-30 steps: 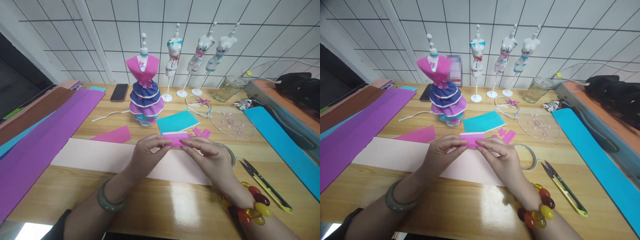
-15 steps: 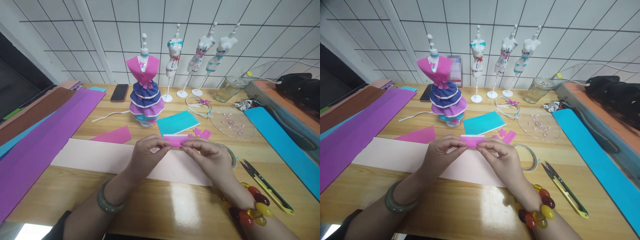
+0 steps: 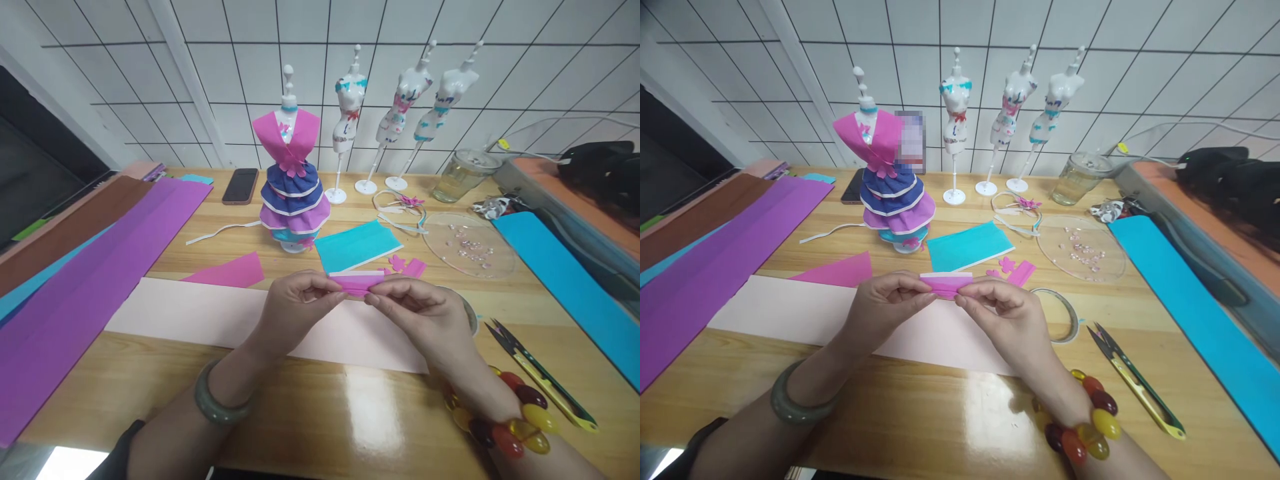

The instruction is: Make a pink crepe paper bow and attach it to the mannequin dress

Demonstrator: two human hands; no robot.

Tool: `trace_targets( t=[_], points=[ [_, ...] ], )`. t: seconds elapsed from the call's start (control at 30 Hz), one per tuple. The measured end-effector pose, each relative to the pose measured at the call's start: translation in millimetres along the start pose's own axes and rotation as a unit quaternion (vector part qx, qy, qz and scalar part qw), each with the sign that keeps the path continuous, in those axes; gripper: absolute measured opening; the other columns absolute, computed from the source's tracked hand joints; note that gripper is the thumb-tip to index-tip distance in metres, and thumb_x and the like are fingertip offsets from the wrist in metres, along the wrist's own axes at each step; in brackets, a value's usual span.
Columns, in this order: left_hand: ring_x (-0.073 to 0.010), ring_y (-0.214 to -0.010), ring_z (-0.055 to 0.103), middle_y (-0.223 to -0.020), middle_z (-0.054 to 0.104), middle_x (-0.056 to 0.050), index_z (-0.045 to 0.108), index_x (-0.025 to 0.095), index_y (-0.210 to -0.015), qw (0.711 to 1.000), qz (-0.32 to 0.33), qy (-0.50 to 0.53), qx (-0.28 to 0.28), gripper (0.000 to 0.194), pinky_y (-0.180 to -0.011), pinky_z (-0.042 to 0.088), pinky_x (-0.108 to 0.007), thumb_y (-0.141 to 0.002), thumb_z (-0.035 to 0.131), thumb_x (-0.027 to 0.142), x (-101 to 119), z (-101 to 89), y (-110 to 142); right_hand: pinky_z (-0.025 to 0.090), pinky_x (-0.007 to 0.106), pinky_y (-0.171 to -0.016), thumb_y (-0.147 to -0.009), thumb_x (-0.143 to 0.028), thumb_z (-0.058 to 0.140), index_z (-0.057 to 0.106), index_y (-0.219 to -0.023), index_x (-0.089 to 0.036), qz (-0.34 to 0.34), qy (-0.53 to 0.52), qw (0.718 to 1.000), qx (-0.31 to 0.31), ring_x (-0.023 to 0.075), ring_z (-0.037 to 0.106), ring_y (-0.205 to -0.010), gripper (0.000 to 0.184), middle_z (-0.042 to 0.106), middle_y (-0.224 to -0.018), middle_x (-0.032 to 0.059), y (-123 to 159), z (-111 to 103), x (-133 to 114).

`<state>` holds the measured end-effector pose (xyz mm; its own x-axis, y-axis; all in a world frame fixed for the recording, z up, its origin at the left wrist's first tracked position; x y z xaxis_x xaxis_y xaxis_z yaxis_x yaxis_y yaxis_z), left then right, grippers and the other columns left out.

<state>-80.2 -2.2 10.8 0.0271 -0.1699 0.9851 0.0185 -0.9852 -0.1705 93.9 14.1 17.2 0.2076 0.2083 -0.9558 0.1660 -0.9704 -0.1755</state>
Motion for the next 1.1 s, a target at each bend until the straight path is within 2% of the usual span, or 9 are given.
trace_targets(
  t=[0.2,0.4,0.67,0.8,0.93,1.1],
  points=[
    [-0.0127,-0.073,0.061,-0.078,0.067,-0.003,0.066,0.016,-0.078,1.0,0.007,0.01,-0.011,0.008,-0.069,0.051,-0.025,-0.07,0.066,0.018,-2.5,1.6,0.4,0.055,0.028,-0.061,-0.07,-0.022,0.068,0.069,-0.082,-0.023,-0.029,0.044,0.999,-0.005,0.0161,0.065,-0.068,0.013,0.071,-0.08,0.0025,-0.1,-1.4,-4.2],
    [-0.0146,-0.077,0.061,-0.084,0.066,-0.005,0.068,0.019,-0.087,0.996,0.053,-0.069,-0.013,0.015,-0.069,0.05,-0.027,-0.073,0.063,0.021,-0.8,0.5,1.7,0.054,0.031,-0.069,-0.074,-0.018,0.064,0.07,-0.088,-0.027,-0.116,0.116,0.986,-0.022,0.018,0.065,-0.079,0.017,0.071,-0.086,0.0019,-1.8,-2.5,-16.3],
    [-0.01,-0.068,0.059,-0.076,0.066,-0.003,0.068,0.017,-0.081,0.971,0.157,-0.178,0.011,0.01,-0.06,0.046,-0.02,-0.074,0.061,0.015,14.7,-0.5,2.4,0.053,0.031,-0.065,-0.078,-0.012,0.059,0.068,-0.092,-0.024,-0.231,0.164,0.958,-0.038,0.0171,0.064,-0.075,0.02,0.07,-0.083,0.0049,-0.3,1.0,-21.5],
    [-0.0095,-0.066,0.058,-0.074,0.065,-0.002,0.067,0.017,-0.078,0.965,0.175,-0.193,0.012,0.008,-0.059,0.046,-0.02,-0.074,0.062,0.014,16.9,-0.1,3.2,0.053,0.03,-0.063,-0.078,-0.009,0.058,0.067,-0.093,-0.022,-0.273,0.177,0.945,-0.044,0.0165,0.063,-0.075,0.022,0.069,-0.082,0.0055,0.9,1.0,-23.3],
    [-0.0098,-0.067,0.058,-0.074,0.065,-0.002,0.066,0.017,-0.077,0.966,0.171,-0.191,0.01,0.007,-0.059,0.046,-0.021,-0.074,0.061,0.014,18.4,0.3,3.8,0.053,0.03,-0.065,-0.078,-0.009,0.058,0.067,-0.09,-0.021,-0.268,0.179,0.946,-0.037,0.0166,0.063,-0.076,0.02,0.068,-0.082,0.0053,1.2,0.2,-23.3],
    [-0.0107,-0.07,0.059,-0.076,0.064,-0.003,0.067,0.017,-0.077,0.978,0.14,-0.152,0.009,0.006,-0.062,0.047,-0.022,-0.073,0.063,0.016,14.3,-1.0,3.4,0.053,0.028,-0.066,-0.076,-0.013,0.062,0.068,-0.083,-0.023,-0.189,0.146,0.971,-0.02,0.0157,0.064,-0.075,0.014,0.07,-0.081,0.0026,0.1,-0.5,-17.9]
  ],
)
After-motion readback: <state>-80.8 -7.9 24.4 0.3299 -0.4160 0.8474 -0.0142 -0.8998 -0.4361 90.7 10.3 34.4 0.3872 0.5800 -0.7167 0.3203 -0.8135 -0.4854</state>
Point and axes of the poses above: each hand's wrist, its own y-axis away from the middle knuckle, its own z-axis out of the palm, x = y × z, the point moved 5 cm from there along -y, towards the middle knuckle
